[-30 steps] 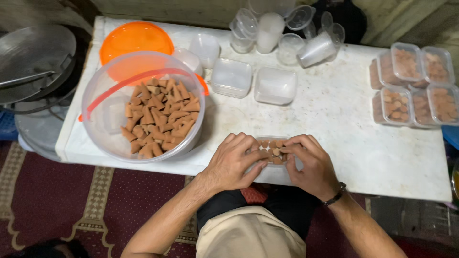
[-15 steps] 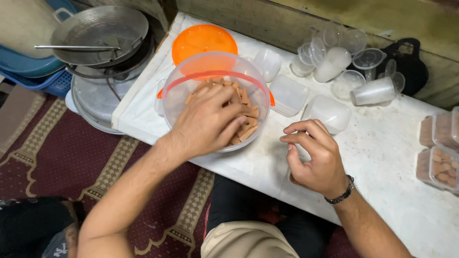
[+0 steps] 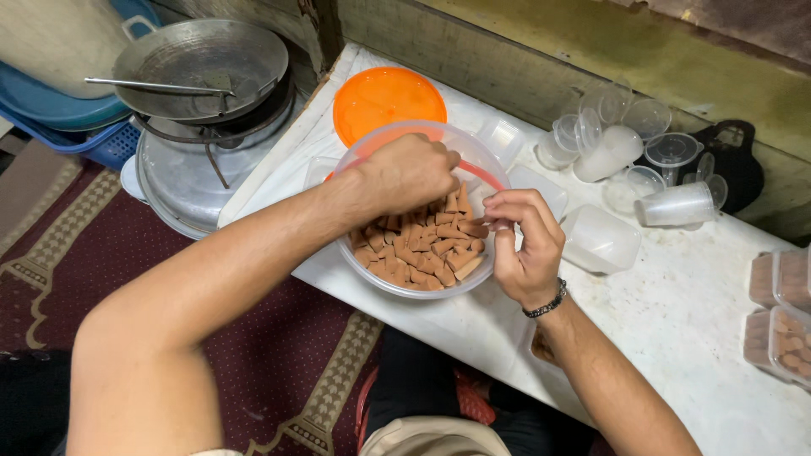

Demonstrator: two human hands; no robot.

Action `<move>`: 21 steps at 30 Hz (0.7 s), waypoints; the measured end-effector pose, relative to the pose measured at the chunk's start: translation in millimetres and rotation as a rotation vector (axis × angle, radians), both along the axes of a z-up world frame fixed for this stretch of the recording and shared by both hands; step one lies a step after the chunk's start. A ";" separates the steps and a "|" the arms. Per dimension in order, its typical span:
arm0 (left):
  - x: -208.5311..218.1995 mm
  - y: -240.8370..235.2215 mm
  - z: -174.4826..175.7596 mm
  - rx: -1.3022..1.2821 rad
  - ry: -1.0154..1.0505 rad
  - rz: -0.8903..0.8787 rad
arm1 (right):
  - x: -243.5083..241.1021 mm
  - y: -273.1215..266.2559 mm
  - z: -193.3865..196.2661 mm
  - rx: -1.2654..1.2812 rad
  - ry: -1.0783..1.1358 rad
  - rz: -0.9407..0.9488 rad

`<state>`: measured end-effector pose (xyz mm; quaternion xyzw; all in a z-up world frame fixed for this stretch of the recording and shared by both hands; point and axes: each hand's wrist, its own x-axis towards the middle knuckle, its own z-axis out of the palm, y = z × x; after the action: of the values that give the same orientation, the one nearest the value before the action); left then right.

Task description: The person transfers small brown cone-shaped food items from a large clear container into smaller clear plastic containers. They pick up the items by hand and arrange them neatly in rows within the smaller containers.

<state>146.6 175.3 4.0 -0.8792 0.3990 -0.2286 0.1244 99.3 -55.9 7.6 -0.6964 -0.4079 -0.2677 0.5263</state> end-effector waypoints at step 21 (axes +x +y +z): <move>30.9 -28.1 -5.5 0.377 0.024 -0.291 | 0.4 4.2 -11.0 0.094 -0.065 -0.023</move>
<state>177.5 147.2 -1.5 -0.7765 0.5585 -0.1550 0.2472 99.7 -51.7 -3.4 -0.6667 -0.4036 -0.3150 0.5417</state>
